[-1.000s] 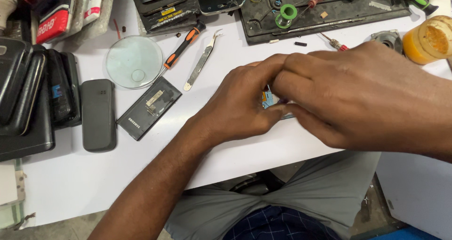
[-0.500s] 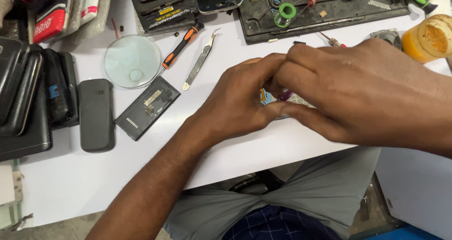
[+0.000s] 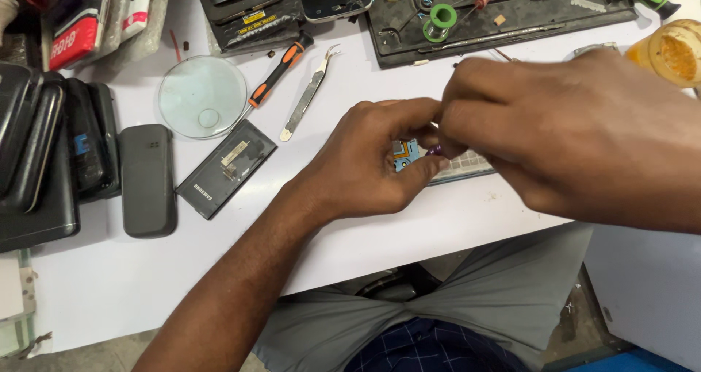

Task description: The person uses a small screwdriver to unscrew screws from the back of a disassembled mobile phone on a white workbench, then uses tweezers to lift components and a battery out of the phone chassis, setting small screws and parts aside on the bench while continuing to work on the phone.

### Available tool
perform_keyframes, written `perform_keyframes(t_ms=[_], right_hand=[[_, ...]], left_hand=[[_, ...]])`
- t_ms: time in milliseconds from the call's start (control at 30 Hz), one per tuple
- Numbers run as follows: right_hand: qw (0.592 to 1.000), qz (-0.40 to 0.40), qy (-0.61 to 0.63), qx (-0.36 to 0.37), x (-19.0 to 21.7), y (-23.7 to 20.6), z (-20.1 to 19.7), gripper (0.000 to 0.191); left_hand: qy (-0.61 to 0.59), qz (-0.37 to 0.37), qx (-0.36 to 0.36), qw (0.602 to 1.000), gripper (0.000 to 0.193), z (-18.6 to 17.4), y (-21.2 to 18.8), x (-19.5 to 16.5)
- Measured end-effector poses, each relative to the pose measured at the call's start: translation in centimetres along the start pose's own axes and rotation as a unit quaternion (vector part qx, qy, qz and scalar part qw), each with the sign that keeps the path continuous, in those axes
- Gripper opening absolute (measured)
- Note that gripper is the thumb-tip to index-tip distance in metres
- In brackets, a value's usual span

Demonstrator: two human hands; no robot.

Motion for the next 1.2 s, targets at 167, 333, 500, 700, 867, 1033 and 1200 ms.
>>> perform_keyframes(t_ms=[167,333,500,700,867,1033,1200], right_hand=[[0.99,0.062,0.095,-0.086,-1.8,-0.5,-1.8,0.051],[0.955,0.038,0.216,-0.202,-2.9,-1.3,-2.8,0.054],[0.925,0.032,0.313,-0.216,-3.7,-0.4,-1.1,0.043],[0.916,0.035,0.33,-0.225,-4.6,1.4,-0.2,0.022],[0.91,0.008,0.345,-0.231,-5.0,2.3,-0.3,0.019],[0.894,0.018,0.376,-0.243,-7.0,2.1,1.2,0.019],[0.87,-0.017,0.39,-0.301,-9.9,1.8,3.4,0.02]], left_hand=[[0.002,-0.031,-0.011,0.999,0.023,-0.1,0.3,0.7],[0.006,-0.03,-0.084,0.996,0.024,-1.9,0.6,1.1],[0.029,-0.006,-0.096,0.995,0.023,-2.2,1.5,1.1],[0.041,-0.045,-0.079,0.995,0.023,-1.9,2.7,2.5],[0.063,-0.063,-0.074,0.993,0.024,-3.1,2.9,3.8],[0.141,-0.128,-0.049,0.98,0.021,-3.8,2.7,6.0],[0.196,-0.139,-0.002,0.971,0.028,-4.1,2.6,6.8]])
Point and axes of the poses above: each hand's wrist, its own y-axis towards the middle knuckle, its own z-axis out of the palm, x = y × z, the point moved 8 cm from there along y, towards the middle knuckle, and after that the axes turned 12 degrees about z, right-handed, at the moved point
